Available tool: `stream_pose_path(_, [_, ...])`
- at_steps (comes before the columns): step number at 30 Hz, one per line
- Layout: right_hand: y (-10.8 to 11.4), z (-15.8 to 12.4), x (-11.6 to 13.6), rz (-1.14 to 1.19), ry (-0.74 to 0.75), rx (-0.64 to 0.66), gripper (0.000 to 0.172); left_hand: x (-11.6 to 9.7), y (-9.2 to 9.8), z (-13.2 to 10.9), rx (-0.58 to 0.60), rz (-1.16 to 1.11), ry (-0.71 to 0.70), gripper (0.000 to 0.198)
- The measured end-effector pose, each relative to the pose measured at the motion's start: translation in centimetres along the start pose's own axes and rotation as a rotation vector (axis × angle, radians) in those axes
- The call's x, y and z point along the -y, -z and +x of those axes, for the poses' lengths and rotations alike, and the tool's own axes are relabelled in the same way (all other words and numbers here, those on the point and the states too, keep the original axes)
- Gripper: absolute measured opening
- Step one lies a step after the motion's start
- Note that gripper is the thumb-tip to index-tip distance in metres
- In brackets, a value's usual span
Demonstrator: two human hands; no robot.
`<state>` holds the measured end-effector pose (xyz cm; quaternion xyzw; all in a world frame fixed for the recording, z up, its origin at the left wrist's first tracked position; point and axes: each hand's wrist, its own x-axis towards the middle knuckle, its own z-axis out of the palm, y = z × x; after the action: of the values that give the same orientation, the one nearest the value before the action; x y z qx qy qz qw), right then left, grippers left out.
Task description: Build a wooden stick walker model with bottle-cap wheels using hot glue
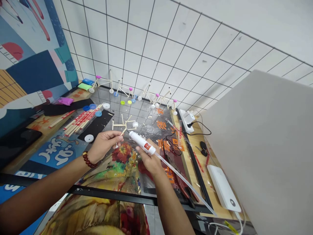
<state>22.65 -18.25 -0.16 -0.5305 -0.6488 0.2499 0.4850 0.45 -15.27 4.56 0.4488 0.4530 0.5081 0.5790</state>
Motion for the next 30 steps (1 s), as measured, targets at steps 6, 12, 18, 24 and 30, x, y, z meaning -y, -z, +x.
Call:
stream_pose_path(6, [0.3, 0.0, 0.6, -0.04, 0.014, 0.038, 0.027, 0.4, 0.2, 0.3, -0.058, -0.011, -0.004, 0.028])
stream_pose_path(12, [0.4, 0.2, 1.4, -0.052, 0.038, 0.068, 0.027, 0.7, 0.3, 0.5, -0.087, -0.019, -0.005, 0.028])
stream_pose_path(18, [0.4, 0.4, 2.1, -0.034, 0.039, 0.072, 0.027, 0.4, 0.2, 0.5, -0.102, -0.021, 0.004, 0.028])
stream_pose_path(24, [0.3, 0.4, 1.9, -0.007, 0.029, 0.069, 0.028, 0.6, 0.3, 0.5, -0.103, -0.016, -0.004, 0.027])
stream_pose_path(30, [0.3, 0.4, 2.2, 0.015, 0.015, 0.057, 0.032, 0.3, 0.2, 0.4, -0.117, -0.005, 0.007, 0.026])
